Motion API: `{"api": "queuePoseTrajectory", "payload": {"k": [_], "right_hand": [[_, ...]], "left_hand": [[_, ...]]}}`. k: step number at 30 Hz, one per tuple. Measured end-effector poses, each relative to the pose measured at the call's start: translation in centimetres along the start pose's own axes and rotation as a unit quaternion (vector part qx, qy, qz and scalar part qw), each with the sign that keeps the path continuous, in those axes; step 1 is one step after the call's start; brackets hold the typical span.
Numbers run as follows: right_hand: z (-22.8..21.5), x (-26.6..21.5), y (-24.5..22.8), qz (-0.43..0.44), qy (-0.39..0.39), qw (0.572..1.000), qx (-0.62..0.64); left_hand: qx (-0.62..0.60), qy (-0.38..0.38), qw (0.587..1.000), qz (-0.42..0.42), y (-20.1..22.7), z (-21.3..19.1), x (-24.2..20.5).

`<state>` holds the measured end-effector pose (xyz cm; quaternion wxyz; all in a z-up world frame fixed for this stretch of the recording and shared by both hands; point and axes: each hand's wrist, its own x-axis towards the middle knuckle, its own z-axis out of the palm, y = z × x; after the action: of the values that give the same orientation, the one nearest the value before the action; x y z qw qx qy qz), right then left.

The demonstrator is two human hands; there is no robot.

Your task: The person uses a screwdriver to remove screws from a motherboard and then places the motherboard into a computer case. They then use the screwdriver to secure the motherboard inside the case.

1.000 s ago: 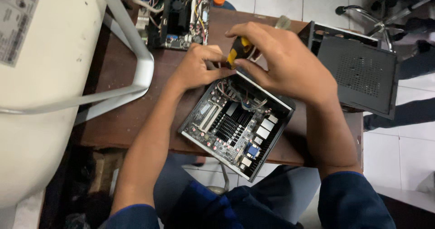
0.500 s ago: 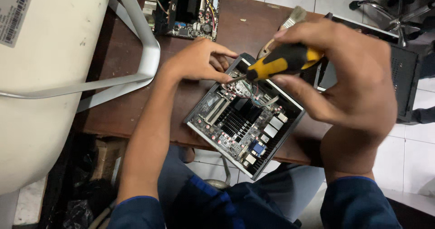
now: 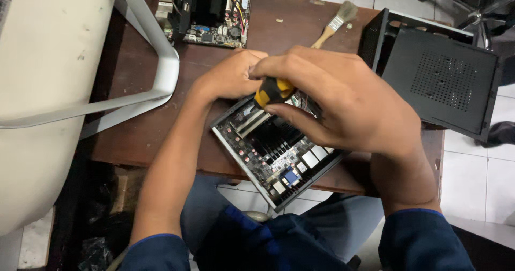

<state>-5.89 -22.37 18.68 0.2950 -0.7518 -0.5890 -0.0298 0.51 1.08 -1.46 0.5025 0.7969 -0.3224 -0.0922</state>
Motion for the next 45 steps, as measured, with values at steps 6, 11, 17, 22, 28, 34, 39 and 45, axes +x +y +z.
{"api": "queuePoseTrajectory", "payload": {"k": [6, 11, 17, 22, 28, 34, 39, 45], "right_hand": [[0.8, -0.6, 0.9, -0.018, -0.005, 1.0, -0.005], [0.5, -0.4, 1.1, -0.001, -0.013, 1.0, 0.002], [0.8, -0.2, 1.3, 0.019, -0.009, 1.0, 0.01], [3.3, 0.9, 2.3, 0.021, -0.016, 0.999, 0.026], [4.7, 1.7, 2.5, 0.0, -0.019, 0.998, 0.062], [4.8, 1.9, 2.4, 0.005, -0.011, 0.999, 0.037], [5.1, 1.6, 2.9, 0.01, -0.017, 0.999, 0.031], [5.5, 1.1, 3.3, -0.011, -0.007, 1.0, 0.007]], "left_hand": [[0.018, -0.059, 0.989, 0.137, -1.5, -0.8, 1.4], [0.056, -0.1, 0.986, 0.124, -2.4, -1.0, 3.4], [-0.004, -0.088, 0.995, 0.054, -5.5, -0.6, 3.4], [-0.021, -0.087, 0.992, -0.091, -4.9, -2.0, 1.5], [-0.038, -0.103, 0.99, -0.087, -4.6, -2.8, 1.0], [-0.053, -0.105, 0.993, 0.025, 0.0, -6.2, -1.0], [-0.176, -0.107, 0.977, 0.051, 1.6, -6.6, -1.9], [-0.184, -0.125, 0.97, 0.095, 0.1, -6.8, -2.0]]}}
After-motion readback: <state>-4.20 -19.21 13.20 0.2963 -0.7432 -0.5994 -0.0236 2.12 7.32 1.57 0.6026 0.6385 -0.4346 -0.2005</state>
